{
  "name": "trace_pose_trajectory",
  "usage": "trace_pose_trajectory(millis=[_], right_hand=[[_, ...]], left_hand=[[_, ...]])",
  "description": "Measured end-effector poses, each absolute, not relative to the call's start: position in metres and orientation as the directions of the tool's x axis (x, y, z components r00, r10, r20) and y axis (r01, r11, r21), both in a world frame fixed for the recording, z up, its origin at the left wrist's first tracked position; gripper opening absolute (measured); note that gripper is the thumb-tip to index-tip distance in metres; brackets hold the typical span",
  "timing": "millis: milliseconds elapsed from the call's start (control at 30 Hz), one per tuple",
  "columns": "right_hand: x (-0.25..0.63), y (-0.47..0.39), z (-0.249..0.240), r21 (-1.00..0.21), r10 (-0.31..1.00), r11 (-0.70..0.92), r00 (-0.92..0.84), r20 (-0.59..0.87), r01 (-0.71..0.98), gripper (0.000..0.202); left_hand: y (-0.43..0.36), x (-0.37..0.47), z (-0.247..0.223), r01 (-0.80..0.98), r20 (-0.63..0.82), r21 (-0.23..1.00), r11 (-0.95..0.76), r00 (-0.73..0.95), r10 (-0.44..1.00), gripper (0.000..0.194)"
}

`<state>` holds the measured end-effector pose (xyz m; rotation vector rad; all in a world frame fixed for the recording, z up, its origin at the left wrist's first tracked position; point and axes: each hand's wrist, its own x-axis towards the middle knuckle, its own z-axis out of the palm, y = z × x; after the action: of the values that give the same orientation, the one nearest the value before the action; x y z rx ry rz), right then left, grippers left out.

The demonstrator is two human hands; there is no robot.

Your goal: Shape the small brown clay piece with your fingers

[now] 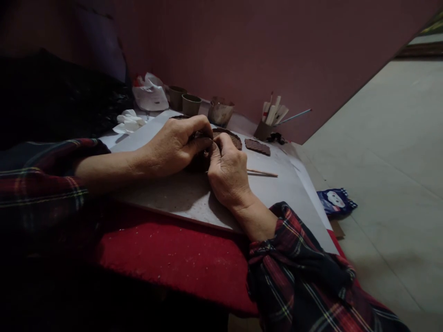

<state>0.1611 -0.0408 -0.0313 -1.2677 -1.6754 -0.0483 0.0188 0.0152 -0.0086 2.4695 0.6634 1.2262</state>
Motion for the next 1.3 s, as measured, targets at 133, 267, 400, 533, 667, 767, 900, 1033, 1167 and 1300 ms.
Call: trace_pose_trajectory(millis=[133, 267, 400, 533, 667, 767, 900, 1033, 1167, 1300], right_hand=[[0.1609, -0.0407, -0.0313, -0.487, 0.71, 0.441, 0.039, 0.703, 0.754, 0.018], [0.161, -0.0405, -0.031, -0.479, 0.706, 0.445, 0.032, 0.707, 0.757, 0.017], [0.1616, -0.0401, -0.0308, -0.456, 0.699, 0.449, 0.017, 0.715, 0.769, 0.02], [0.1614, -0.0396, -0.0307, -0.44, 0.692, 0.446, 0.012, 0.722, 0.78, 0.02], [0.1609, -0.0391, -0.0308, -0.448, 0.692, 0.446, 0.019, 0.721, 0.775, 0.019], [0.1609, -0.039, -0.0307, -0.444, 0.691, 0.442, 0.019, 0.722, 0.779, 0.018], [0.1614, -0.0393, -0.0306, -0.437, 0.692, 0.442, 0.012, 0.722, 0.783, 0.017], [0.1613, -0.0394, -0.0306, -0.443, 0.697, 0.44, 0.014, 0.717, 0.781, 0.016], [0.1605, -0.0396, -0.0302, -0.445, 0.696, 0.431, 0.024, 0.717, 0.785, 0.017], [0.1599, -0.0398, -0.0298, -0.438, 0.695, 0.426, 0.023, 0.718, 0.792, 0.015]], left_hand=[[0.0153, 0.019, -0.0087, 0.272, 0.665, 0.467, -0.841, 0.519, 0.537, 0.008], [0.0124, 0.0183, -0.0067, 0.293, 0.648, 0.469, -0.833, 0.527, 0.55, 0.009], [0.0132, 0.0187, -0.007, 0.282, 0.649, 0.468, -0.837, 0.533, 0.543, 0.008], [0.0168, 0.0201, -0.0097, 0.275, 0.67, 0.463, -0.842, 0.513, 0.536, 0.009], [0.0171, 0.0199, -0.0097, 0.284, 0.666, 0.461, -0.841, 0.516, 0.539, 0.009], [0.0155, 0.0193, -0.0078, 0.321, 0.649, 0.453, -0.832, 0.521, 0.555, 0.01], [0.0143, 0.0192, -0.0064, 0.338, 0.645, 0.444, -0.83, 0.523, 0.558, 0.009], [0.0148, 0.0199, -0.0072, 0.343, 0.651, 0.439, -0.83, 0.516, 0.557, 0.01], [0.0158, 0.0203, -0.0078, 0.329, 0.657, 0.436, -0.838, 0.52, 0.546, 0.01], [0.0141, 0.0197, -0.0064, 0.346, 0.631, 0.458, -0.819, 0.521, 0.574, 0.012]])
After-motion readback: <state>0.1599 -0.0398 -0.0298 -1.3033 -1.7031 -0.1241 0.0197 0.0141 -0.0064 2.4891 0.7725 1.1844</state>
